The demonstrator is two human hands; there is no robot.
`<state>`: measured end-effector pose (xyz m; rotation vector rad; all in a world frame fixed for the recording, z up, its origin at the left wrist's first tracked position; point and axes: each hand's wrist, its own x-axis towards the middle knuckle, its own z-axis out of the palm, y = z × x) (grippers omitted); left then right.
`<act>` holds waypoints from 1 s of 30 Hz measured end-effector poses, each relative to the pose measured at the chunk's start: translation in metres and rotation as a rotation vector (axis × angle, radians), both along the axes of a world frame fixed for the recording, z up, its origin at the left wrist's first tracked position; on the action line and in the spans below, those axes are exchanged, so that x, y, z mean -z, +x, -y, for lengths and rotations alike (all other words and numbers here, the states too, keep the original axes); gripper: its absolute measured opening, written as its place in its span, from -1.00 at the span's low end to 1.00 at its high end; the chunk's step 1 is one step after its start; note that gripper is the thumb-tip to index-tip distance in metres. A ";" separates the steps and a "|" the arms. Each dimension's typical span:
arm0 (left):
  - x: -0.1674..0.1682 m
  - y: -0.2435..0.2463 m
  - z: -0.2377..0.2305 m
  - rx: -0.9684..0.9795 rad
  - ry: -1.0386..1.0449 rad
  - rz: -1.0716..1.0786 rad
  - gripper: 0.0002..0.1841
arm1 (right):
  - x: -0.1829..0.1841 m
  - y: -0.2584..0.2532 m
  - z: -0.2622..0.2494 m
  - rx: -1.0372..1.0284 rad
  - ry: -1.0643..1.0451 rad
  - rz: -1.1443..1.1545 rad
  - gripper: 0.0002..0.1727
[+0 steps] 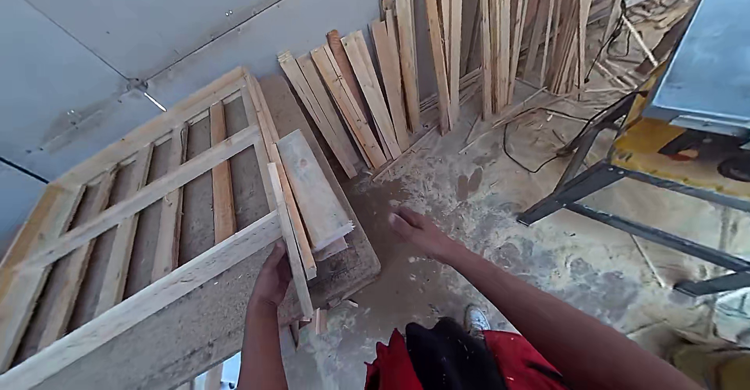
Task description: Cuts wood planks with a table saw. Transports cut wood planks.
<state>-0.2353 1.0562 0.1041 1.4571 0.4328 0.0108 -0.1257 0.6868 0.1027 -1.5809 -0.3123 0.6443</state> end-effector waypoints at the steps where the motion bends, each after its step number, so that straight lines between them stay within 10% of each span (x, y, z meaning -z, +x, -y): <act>1: -0.006 0.000 0.004 -0.068 -0.032 0.014 -0.39 | -0.012 0.010 -0.012 -0.022 0.040 0.000 -0.33; 9: -0.082 0.009 0.031 -0.184 0.049 0.009 -0.42 | -0.060 0.057 -0.083 -0.079 0.098 -0.075 -0.04; 30: -0.013 0.014 0.025 -0.045 -0.129 0.390 -0.40 | -0.076 0.052 -0.131 -0.069 -0.021 -0.062 0.21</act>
